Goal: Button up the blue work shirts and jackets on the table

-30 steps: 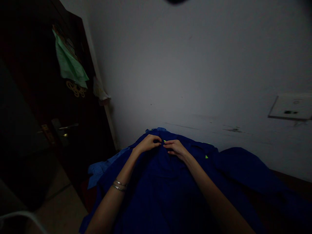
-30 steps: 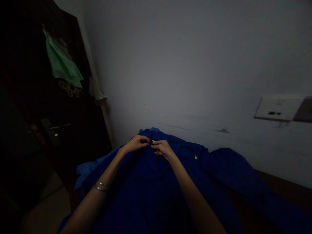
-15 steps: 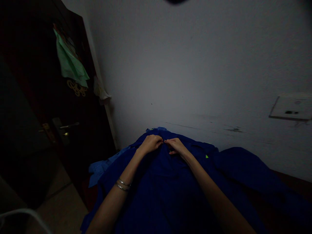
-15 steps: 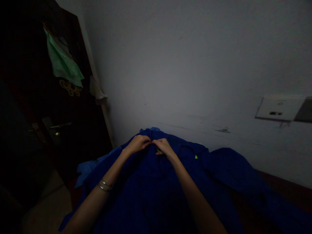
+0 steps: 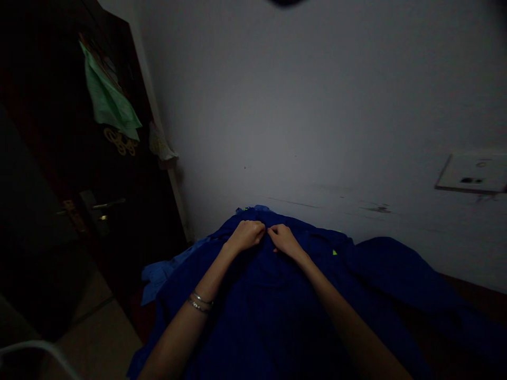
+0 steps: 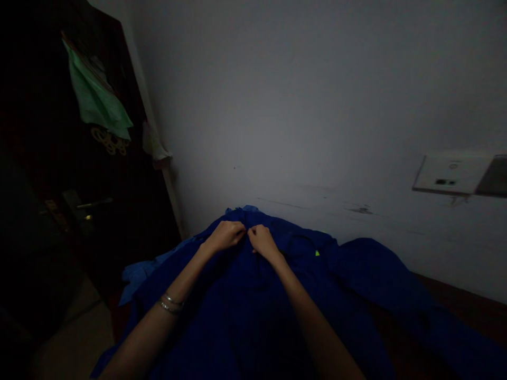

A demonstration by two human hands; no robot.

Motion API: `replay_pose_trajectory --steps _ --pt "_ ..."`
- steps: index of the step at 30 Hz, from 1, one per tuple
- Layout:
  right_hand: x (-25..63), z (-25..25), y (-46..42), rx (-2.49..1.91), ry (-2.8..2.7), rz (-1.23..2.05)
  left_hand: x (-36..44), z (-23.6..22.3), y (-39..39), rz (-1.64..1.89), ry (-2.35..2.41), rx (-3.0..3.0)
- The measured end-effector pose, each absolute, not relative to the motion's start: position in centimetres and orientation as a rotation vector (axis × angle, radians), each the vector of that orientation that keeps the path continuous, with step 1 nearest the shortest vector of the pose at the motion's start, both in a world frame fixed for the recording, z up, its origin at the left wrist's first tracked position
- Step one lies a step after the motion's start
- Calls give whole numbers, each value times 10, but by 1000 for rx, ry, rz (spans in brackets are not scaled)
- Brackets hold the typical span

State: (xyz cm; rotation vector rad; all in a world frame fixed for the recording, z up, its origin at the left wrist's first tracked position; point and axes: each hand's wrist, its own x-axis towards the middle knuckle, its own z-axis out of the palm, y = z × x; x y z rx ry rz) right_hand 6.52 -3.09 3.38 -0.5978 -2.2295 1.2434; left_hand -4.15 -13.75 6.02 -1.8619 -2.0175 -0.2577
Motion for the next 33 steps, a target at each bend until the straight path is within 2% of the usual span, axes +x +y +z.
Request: replay_pose_trajectory --steps 20,33 --pt "69 32 -23 -422 -2261 1128 -47 53 -134 -480 -2041 -1909" --pt "63 30 -17 -487 -2169 1289 -59 60 -139 -899 -2070 -1978"
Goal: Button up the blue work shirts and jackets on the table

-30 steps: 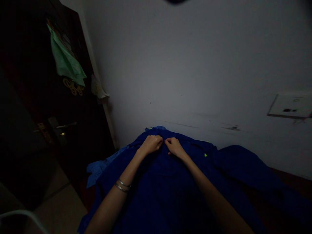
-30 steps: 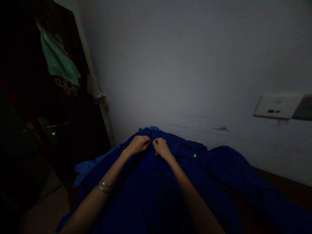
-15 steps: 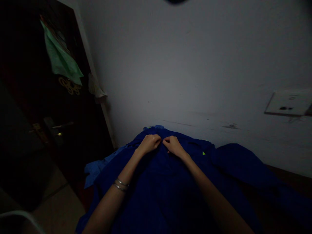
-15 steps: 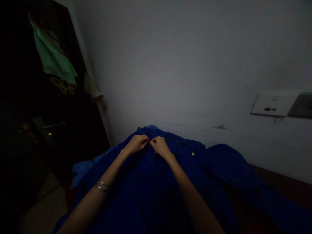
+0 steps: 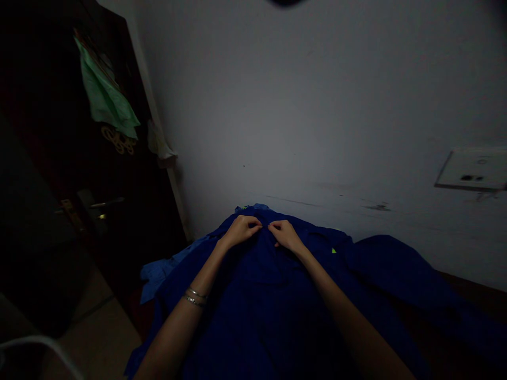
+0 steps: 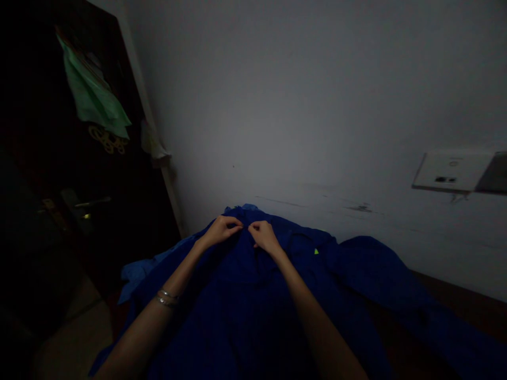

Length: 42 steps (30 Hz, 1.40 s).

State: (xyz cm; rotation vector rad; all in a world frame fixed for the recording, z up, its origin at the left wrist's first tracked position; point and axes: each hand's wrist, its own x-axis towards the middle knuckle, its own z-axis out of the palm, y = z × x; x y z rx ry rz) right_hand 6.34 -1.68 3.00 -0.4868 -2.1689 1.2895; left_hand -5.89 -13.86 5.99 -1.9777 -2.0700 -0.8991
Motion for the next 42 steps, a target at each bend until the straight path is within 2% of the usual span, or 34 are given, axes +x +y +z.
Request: replay_pose_trajectory --steps 9,12,16,21,26,29,32,35,38,42 --pt "68 28 -4 -591 -2115 1263 -77 68 -145 -1133 -2156 -1879" --pt "67 27 0 -585 -2103 1282 -87 69 -149 -1022 -2238 -1918" --pt "71 31 4 -594 -2076 1264 -96 66 -150 -690 -2347 -1901" --pt "89 57 9 -588 -2031 1180 -94 64 -149 -401 -2448 -1745" --pt "117 80 14 -556 -1934 1064 -79 76 -154 -284 -2447 -1615" --pt "135 76 22 -619 -1915 1035 -61 86 -154 -384 -2354 -1490" --pt "151 64 34 -727 -1940 1003 -31 85 -146 -689 -2237 -1686" --pt "163 48 46 -818 -1959 976 7 68 -128 -867 -2091 -2288" --pt "171 27 53 -905 -2017 940 38 40 -104 -627 -1897 -2646" --pt "178 -4 54 -966 -2196 855 45 14 -74 -270 -1893 -2495"
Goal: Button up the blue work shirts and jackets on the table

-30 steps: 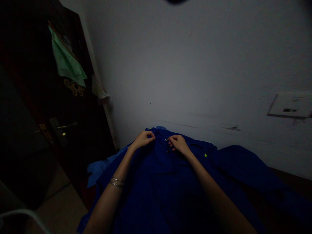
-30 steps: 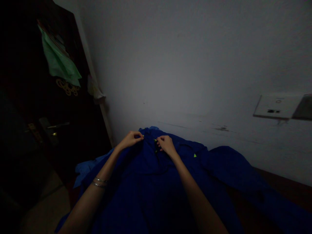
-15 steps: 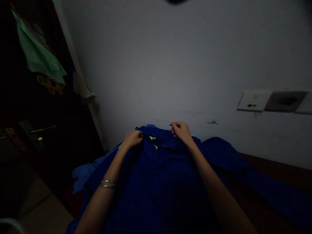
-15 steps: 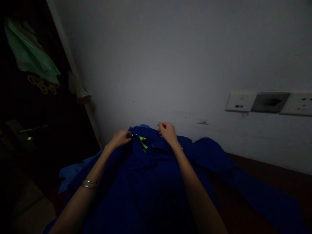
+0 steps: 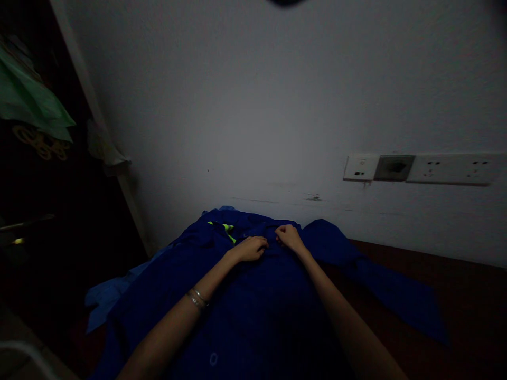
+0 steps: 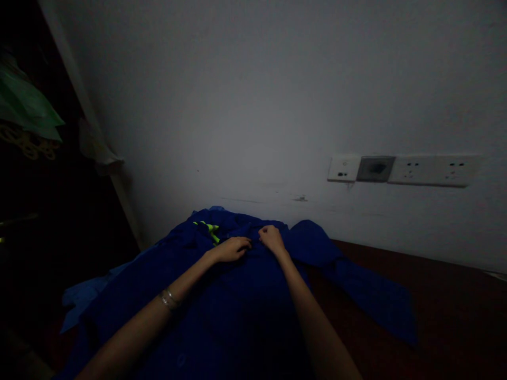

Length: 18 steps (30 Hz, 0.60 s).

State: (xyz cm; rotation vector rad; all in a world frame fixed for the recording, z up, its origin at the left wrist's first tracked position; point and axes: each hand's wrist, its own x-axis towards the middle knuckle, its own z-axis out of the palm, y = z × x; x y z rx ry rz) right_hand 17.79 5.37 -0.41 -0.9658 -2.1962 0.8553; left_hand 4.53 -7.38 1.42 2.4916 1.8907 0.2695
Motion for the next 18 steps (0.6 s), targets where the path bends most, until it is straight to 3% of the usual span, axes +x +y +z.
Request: replay_pose_trajectory --steps 8,18 --pt "200 -41 40 -834 -2544 644 12 12 -44 100 2468 2220" --pt "207 -54 28 -748 -2550 465 15 11 -39 133 2703 1952"
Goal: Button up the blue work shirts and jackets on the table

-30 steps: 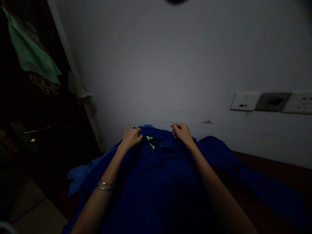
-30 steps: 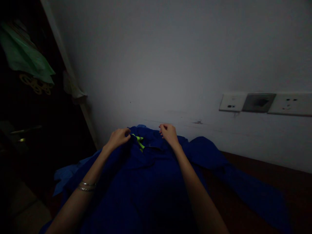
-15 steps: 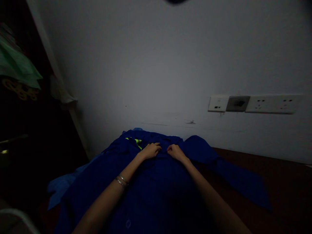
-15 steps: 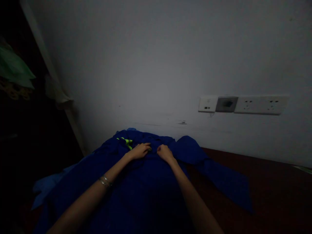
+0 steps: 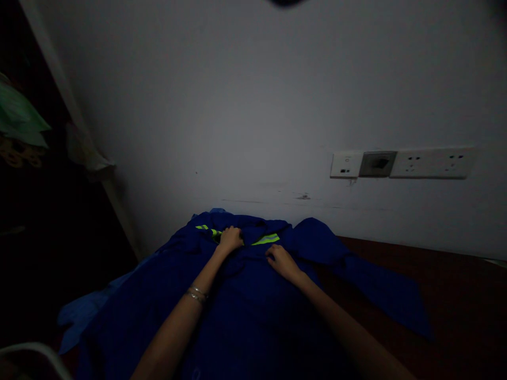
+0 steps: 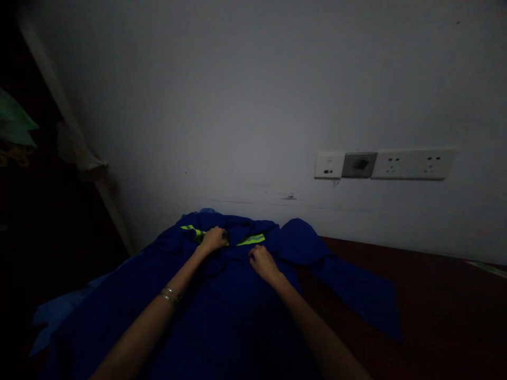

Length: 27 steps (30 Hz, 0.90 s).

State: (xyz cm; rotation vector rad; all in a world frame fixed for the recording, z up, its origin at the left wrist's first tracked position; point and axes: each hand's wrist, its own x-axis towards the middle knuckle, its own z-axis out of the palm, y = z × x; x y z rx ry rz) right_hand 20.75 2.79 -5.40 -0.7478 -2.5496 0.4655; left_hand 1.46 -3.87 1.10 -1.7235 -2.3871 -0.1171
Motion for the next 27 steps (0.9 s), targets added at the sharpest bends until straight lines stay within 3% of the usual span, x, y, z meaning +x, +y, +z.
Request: replay_pose_trajectory --steps 12,27 --pt "204 -61 35 -739 -2505 421 54 -16 -50 -126 -2027 -2194" --pt "203 -61 44 -656 -2438 525 45 -28 -64 -356 -1930 -2094"
